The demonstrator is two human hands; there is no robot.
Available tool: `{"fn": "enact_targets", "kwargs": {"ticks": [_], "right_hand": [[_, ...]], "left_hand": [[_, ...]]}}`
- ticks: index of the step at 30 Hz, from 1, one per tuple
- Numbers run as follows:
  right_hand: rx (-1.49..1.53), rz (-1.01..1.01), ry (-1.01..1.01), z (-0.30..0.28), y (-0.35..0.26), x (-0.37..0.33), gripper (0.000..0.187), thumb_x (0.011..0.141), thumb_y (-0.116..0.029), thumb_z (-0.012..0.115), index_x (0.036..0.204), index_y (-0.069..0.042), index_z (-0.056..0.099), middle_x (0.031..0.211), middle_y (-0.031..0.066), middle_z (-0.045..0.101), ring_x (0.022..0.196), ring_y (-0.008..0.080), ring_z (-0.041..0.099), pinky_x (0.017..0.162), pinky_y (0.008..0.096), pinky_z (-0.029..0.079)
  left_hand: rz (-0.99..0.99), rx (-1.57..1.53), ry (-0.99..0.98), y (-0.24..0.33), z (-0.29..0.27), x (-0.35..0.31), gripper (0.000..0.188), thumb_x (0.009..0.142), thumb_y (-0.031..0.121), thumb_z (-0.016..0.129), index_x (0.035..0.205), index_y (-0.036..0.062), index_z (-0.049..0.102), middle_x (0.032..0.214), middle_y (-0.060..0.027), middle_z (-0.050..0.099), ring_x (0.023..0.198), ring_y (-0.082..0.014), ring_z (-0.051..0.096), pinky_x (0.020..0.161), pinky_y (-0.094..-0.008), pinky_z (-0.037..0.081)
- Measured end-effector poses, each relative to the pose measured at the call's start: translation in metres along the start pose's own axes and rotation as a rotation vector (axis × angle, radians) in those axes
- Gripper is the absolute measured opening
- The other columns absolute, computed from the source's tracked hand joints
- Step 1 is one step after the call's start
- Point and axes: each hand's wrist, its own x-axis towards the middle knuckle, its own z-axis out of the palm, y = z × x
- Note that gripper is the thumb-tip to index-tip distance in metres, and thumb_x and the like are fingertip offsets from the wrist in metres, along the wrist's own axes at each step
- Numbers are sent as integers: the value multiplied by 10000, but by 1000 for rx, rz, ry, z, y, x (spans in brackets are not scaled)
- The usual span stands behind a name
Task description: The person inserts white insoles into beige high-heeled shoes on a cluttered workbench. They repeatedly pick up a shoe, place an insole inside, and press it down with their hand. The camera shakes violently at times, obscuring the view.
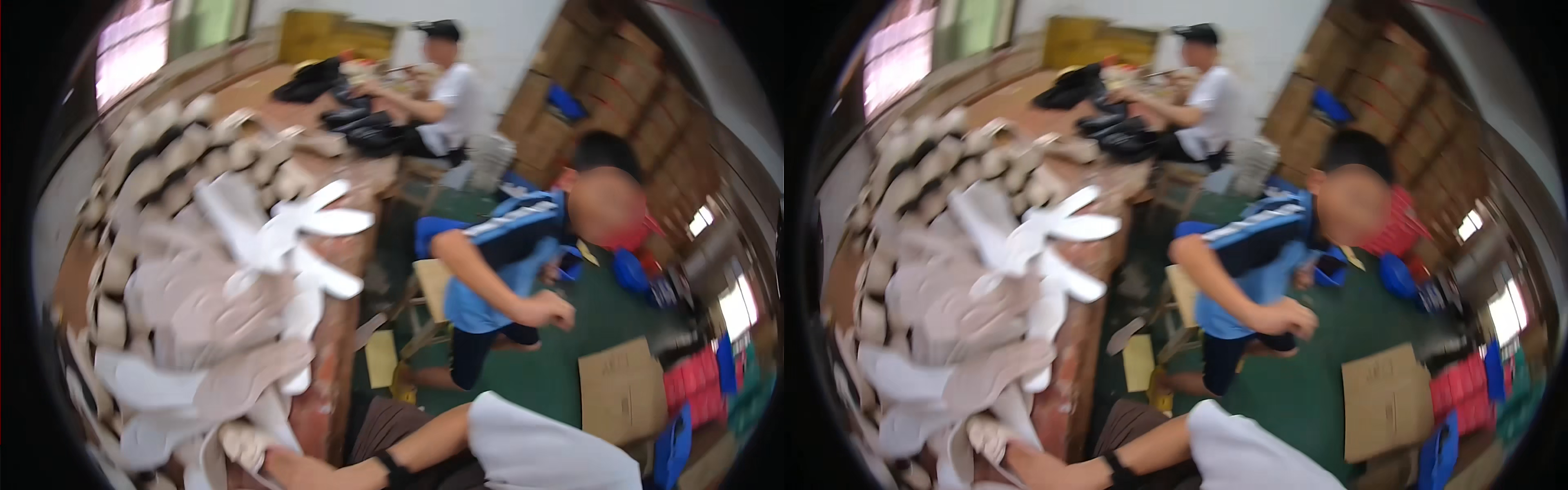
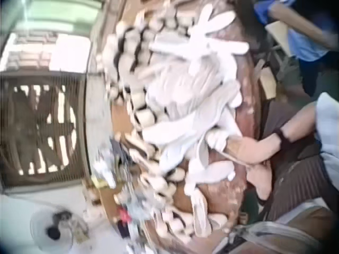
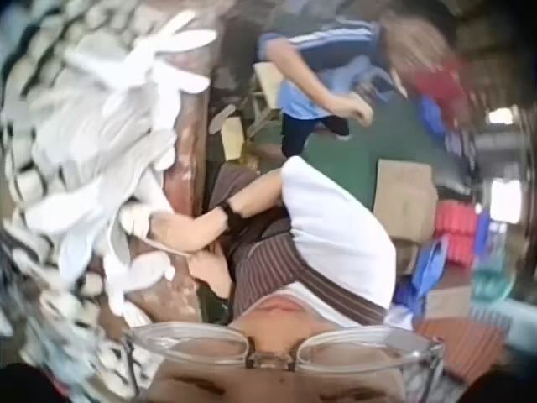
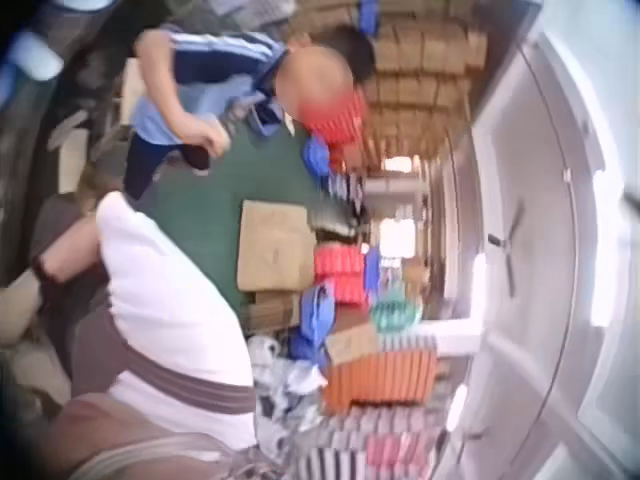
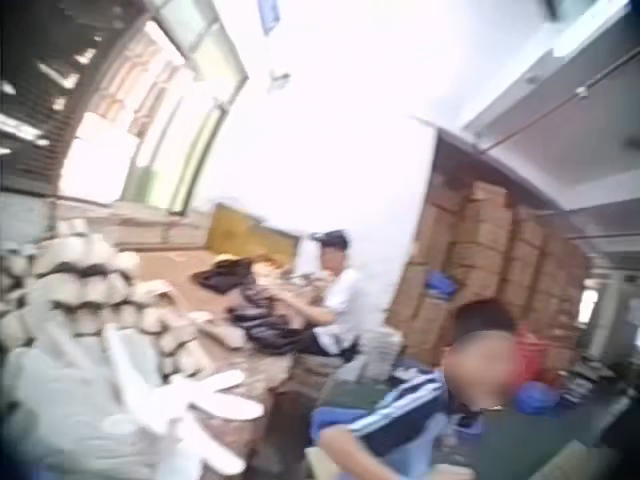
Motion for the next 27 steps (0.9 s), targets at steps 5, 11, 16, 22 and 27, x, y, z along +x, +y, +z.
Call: {"fn": "enact_targets", "kwargs": {"ticks": [5, 11, 16, 22, 27], "right_hand": [[-163, 114, 67, -37, 4, 16, 434, 814, -225, 505, 1096, 84, 620, 1133, 239, 618, 1106, 349, 569, 1111, 530, 292], [70, 59, -200, -40, 12, 24, 441, 835, -218, 482, 1117, 95, 614, 1146, 237, 620, 1092, 354, 580, 1062, 532, 321], [91, 35, -158, -34, 16, 29, 438, 832, -227, 497, 1102, 92, 626, 1134, 230, 627, 1070, 340, 590, 1002, 508, 363], [131, -7, -196, -32, 25, 29, 435, 827, -237, 514, 1085, 88, 641, 1119, 221, 636, 1044, 324, 603, 931, 478, 414], [175, -93, -329, -17, 25, 24, 432, 824, -246, 528, 1071, 85, 653, 1106, 213, 643, 1022, 311, 614, 871, 454, 456]], "left_hand": [[79, 143, -39, 17, -3, -1, 411, 758, 311, 751, 1098, 94, 676, 995, -108, 673, 872, -357, 646, 666, -466, 539], [79, 234, -63, 5, -8, 1, 397, 797, 306, 726, 1104, 63, 660, 1013, -136, 664, 865, -345, 652, 665, -459, 536], [77, 289, -63, 3, -5, 0, 390, 829, 301, 705, 1110, 38, 646, 1028, -160, 656, 860, -335, 656, 664, -454, 533], [51, 234, -221, 13, -26, 12, 493, 821, 401, 693, 1160, 48, 627, 1018, -187, 642, 872, -370, 654, 703, -479, 542], [103, 63, -54, 15, -19, 6, 433, 832, 308, 689, 1131, -2, 650, 1060, -226, 644, 877, -399, 625, 739, -471, 507]]}}
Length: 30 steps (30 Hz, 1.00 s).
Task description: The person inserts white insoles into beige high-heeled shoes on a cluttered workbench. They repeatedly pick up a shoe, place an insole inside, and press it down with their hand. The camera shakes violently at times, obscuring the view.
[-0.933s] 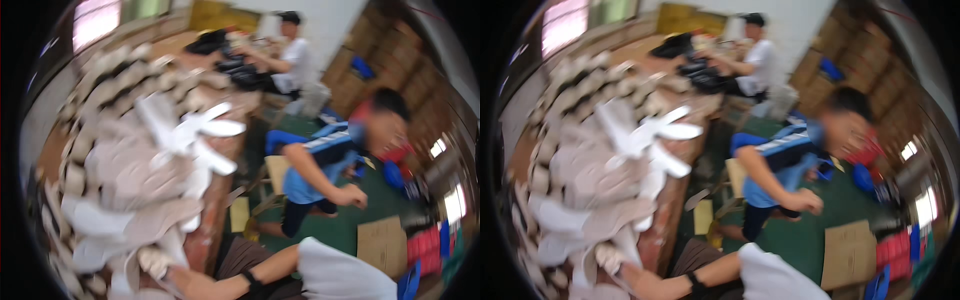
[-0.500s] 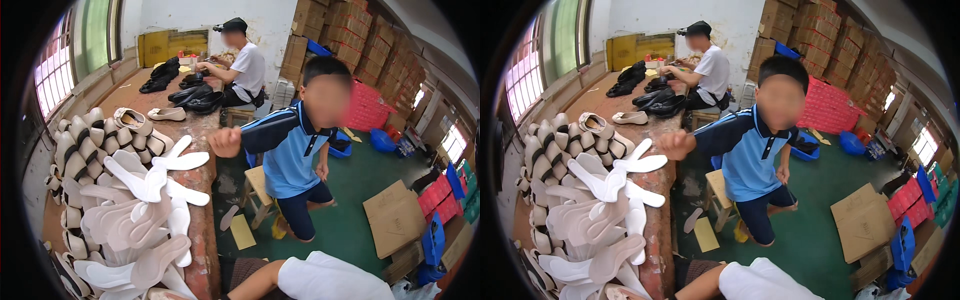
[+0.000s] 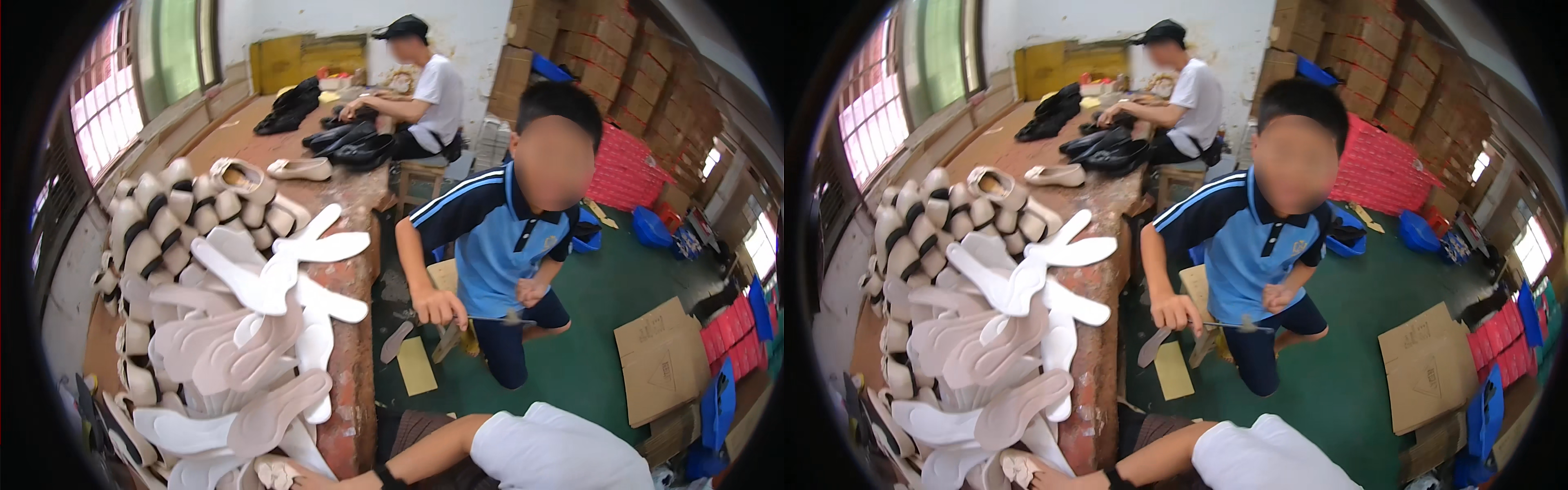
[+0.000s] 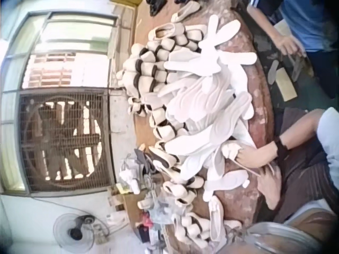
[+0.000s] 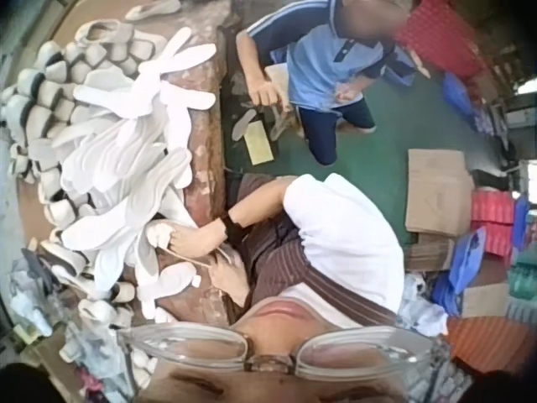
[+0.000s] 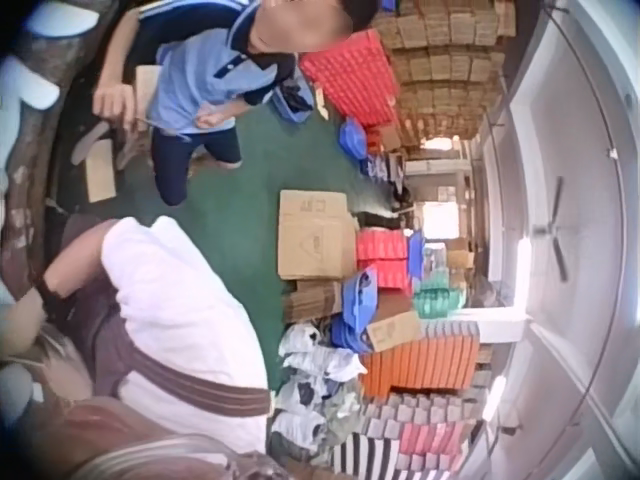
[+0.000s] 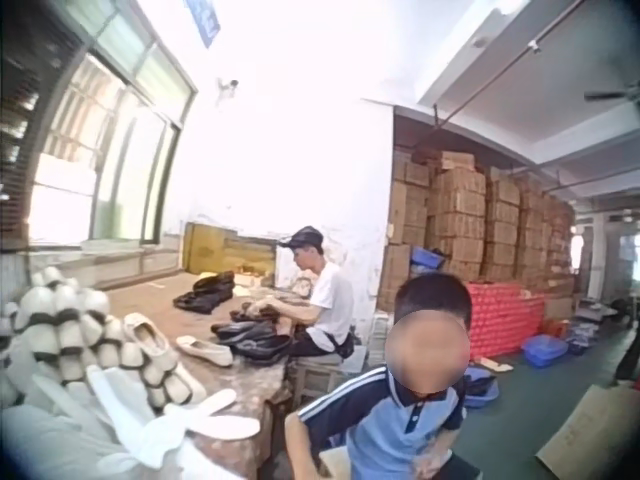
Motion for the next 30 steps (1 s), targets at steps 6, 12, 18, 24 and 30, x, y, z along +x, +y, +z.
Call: {"fn": "enact_targets", "kwargs": {"ticks": [6, 12, 18, 24, 30], "right_hand": [[656, 90, -73, -112, 27, -37, 404, 699, -46, 625, 1103, -47, 646, 1059, 120, 684, 987, 287, 667, 986, 444, 472], [350, 288, 431, -143, 79, -50, 324, 733, 39, 614, 1043, -32, 675, 982, 134, 681, 889, 347, 645, 795, 415, 527], [190, 437, 379, -131, 110, -44, 705, 670, 32, 707, 1334, -36, 480, 1238, 199, 488, 1135, 406, 492, 940, 468, 426], [288, 395, 305, -135, 111, -29, 627, 651, 11, 727, 1246, -24, 531, 1139, 186, 530, 1082, 386, 516, 920, 449, 444], [382, 93, 493, -102, 93, 28, 538, 721, 39, 581, 1255, -15, 539, 1155, 189, 540, 1139, 366, 533, 1092, 497, 367]], "left_hand": [[32, -231, 16, -72, -32, -35, 286, 791, 187, 753, 963, -27, 673, 1006, -220, 655, 973, -411, 609, 868, -452, 479], [-33, -583, -264, -119, -134, -93, 395, 714, 195, 803, 1012, -40, 695, 1022, -203, 678, 996, -341, 629, 909, -419, 461], [-120, -718, 342, -168, -170, -195, 530, 719, 302, 830, 1058, -45, 616, 920, -125, 641, 782, -242, 587, 741, -386, 469], [-1120, -133, 544, -259, -192, -226, 439, 844, 250, 736, 1153, -28, 595, 1000, -205, 646, 812, -298, 624, 703, -387, 501], [-916, -30, 845, -371, -172, -190, 415, 841, 218, 728, 1060, -125, 647, 892, -289, 693, 809, -366, 669, 736, -454, 519]]}}
